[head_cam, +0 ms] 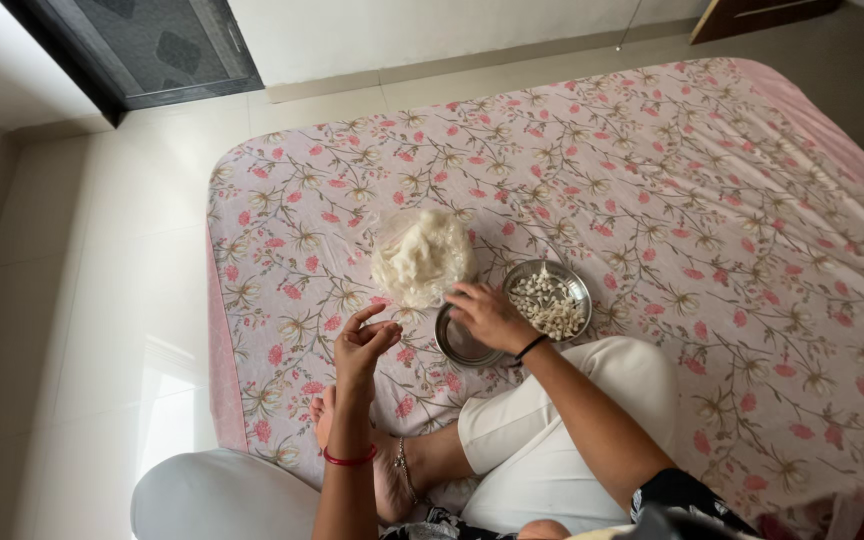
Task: The person pulls small amounts of raw cotton from a mass and rolls them by hand into small wicks, placing the finished wicks into a metal bowl.
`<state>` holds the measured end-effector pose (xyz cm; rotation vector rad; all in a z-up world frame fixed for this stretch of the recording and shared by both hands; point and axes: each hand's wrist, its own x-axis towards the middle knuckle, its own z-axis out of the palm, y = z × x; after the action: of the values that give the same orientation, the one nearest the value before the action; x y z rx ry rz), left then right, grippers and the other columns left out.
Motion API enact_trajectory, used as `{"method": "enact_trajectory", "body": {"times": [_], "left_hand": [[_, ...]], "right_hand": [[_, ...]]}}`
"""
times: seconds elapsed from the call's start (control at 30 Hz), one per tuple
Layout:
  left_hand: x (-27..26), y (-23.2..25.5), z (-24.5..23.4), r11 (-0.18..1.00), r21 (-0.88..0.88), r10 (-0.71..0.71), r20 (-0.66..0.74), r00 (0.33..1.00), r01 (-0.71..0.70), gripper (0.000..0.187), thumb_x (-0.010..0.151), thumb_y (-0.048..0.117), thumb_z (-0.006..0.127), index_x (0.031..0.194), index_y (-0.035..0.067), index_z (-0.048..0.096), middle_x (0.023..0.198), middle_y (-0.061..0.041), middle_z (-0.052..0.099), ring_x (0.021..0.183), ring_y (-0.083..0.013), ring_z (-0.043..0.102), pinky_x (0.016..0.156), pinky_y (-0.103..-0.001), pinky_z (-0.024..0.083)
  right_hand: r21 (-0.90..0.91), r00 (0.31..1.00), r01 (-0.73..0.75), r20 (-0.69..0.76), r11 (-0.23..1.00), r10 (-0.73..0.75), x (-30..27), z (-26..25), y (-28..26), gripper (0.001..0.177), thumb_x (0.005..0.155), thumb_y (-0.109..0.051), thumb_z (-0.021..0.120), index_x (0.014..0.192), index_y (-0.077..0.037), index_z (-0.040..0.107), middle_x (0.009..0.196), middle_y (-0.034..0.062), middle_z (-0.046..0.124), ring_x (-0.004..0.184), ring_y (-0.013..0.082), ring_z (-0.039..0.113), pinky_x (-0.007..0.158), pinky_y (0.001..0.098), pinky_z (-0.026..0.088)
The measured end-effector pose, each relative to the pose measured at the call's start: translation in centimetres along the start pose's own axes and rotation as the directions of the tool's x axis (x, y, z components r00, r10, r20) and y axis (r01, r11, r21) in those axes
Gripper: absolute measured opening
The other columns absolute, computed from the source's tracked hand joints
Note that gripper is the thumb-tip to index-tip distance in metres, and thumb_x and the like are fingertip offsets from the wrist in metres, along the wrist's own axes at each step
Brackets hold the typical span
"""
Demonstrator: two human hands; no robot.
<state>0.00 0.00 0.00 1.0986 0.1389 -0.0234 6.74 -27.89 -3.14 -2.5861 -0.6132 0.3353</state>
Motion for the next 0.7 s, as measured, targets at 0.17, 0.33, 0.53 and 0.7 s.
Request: {"method": "enact_trajectory", "body": {"times": [0.17,0.33,0.53,0.7], "left_hand": [[0.2,-0.8,-0.1,0.999,0.036,-0.008,-0.005,1.000,0.008,0.046,0.086,0.002,0.076,0.129,-0.004,0.063,0.096,-0.015,0.078,0.089,-0.0202,0.075,0.085,-0.032,0.062],[0.5,-1.9,-0.3,0.999,0.035,-0.041,0.032,0.999,0.040,0.045,0.086,0.002,0.075,0.129,-0.004,0.063,0.097,-0.016,0.077,0.089,-0.0208,0.075,0.085,-0.032,0.062],[1.5,-3.4,-0.4,0.996,0.055,-0.066,0.014,0.998,0.065,0.044,0.085,-0.001,0.073,0.128,-0.004,0.063,0.097,-0.016,0.077,0.089,-0.0213,0.075,0.085,-0.033,0.062],[2.0,-4.9,0.0,0.991,0.096,-0.093,0.006,0.996,0.092,0.046,0.085,-0.004,0.073,0.129,-0.004,0.062,0.097,-0.018,0.078,0.090,-0.0215,0.075,0.084,-0.031,0.059]], "right_hand": [[-0.409,0.979,-0.126,0.098,0.904,0.181,-3.0,1.6,-3.4,0.087,0.098,-0.075,0.023,0.148,-0.010,0.051,0.171,0.0158,0.019,0.158,0.0367,0.011,0.125,0.0616,0.005],[-0.561,0.967,-0.155,0.081,0.813,0.240,-2.9,1.9,-5.4,0.112,0.087,-0.087,0.013,0.150,0.002,0.042,0.170,0.0150,0.010,0.156,0.0386,-0.001,0.119,0.0648,-0.004],[-0.477,0.942,-0.163,0.186,0.864,0.280,-2.5,2.1,-4.6,0.116,0.081,-0.090,0.012,0.151,-0.002,0.039,0.169,0.0121,0.007,0.155,0.0369,-0.005,0.119,0.0655,-0.008],[-0.014,0.904,-0.108,-0.418,0.994,0.092,-2.4,-0.9,-4.0,0.032,0.093,-0.038,0.061,0.095,-0.010,0.076,0.127,0.0059,0.071,0.133,0.0272,0.057,0.116,0.0492,0.039]]}}
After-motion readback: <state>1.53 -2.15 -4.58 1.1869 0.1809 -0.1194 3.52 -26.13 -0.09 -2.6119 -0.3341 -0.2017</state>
